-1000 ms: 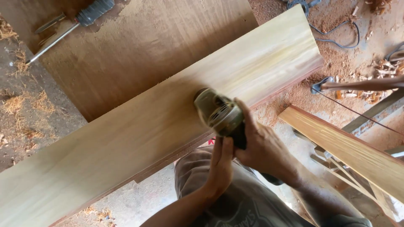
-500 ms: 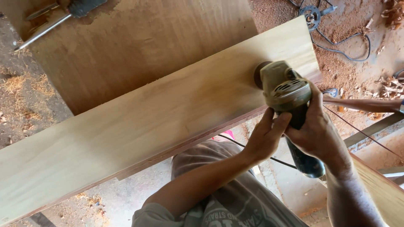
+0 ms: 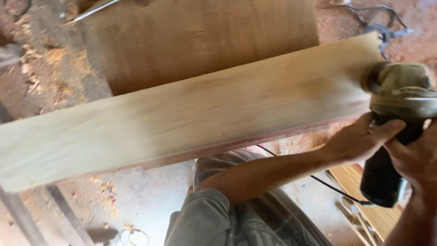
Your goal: Sanding the edges and surface of a wooden board using an angle grinder.
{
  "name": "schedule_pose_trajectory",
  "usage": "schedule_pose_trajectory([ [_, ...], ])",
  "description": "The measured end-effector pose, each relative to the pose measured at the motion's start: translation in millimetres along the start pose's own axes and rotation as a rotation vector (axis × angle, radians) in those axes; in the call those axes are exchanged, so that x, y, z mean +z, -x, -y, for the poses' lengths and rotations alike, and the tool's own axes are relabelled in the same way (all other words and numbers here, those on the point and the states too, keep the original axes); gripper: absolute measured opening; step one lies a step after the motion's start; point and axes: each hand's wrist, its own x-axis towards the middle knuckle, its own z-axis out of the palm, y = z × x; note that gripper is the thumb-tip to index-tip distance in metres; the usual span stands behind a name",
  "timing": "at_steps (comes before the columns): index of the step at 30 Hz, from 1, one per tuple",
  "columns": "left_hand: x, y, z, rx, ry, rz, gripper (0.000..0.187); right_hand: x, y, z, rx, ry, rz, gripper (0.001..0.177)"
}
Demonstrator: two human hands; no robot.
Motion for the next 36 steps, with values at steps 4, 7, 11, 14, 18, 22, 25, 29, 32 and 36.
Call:
schedule_pose_trajectory([
  [4,-15,4,1,0.007,-0.048,-0.061,0.102,32,-15,-1,0.056,-0.216,0.152,0.047],
  [7,-36,18,0,0.055,0.047,-0.070,0.109,58,-24,13,-0.009,-0.217,0.191,0.051],
  [11,-63,41,-6,0.027,0.079,-0.125,0.114,87,-25,35,-0.071,-0.198,0.218,0.058],
  [14,-88,62,-4,0.037,0.045,-0.177,0.112,115,-29,61,-0.124,-0.189,0.254,0.063],
  [18,-120,91,0,0.015,0.106,-0.085,0.109,124,-20,93,-0.143,-0.108,0.233,0.071],
  [22,-179,168,-28,-0.056,0.079,-0.222,0.091,146,-4,170,-0.114,0.040,0.189,0.085],
  [25,-212,213,-31,0.018,0.124,-0.279,0.078,172,9,247,-0.093,0.103,0.199,0.097],
  [29,-251,267,-40,0.042,0.173,-0.336,0.062,205,26,318,-0.023,0.055,0.243,0.098],
  [32,-282,304,-40,0.056,0.231,-0.335,0.057,232,40,359,0.017,0.028,0.259,0.099],
  [36,-314,344,-33,0.077,0.396,-0.351,0.054,261,52,408,0.028,0.008,0.325,0.101],
])
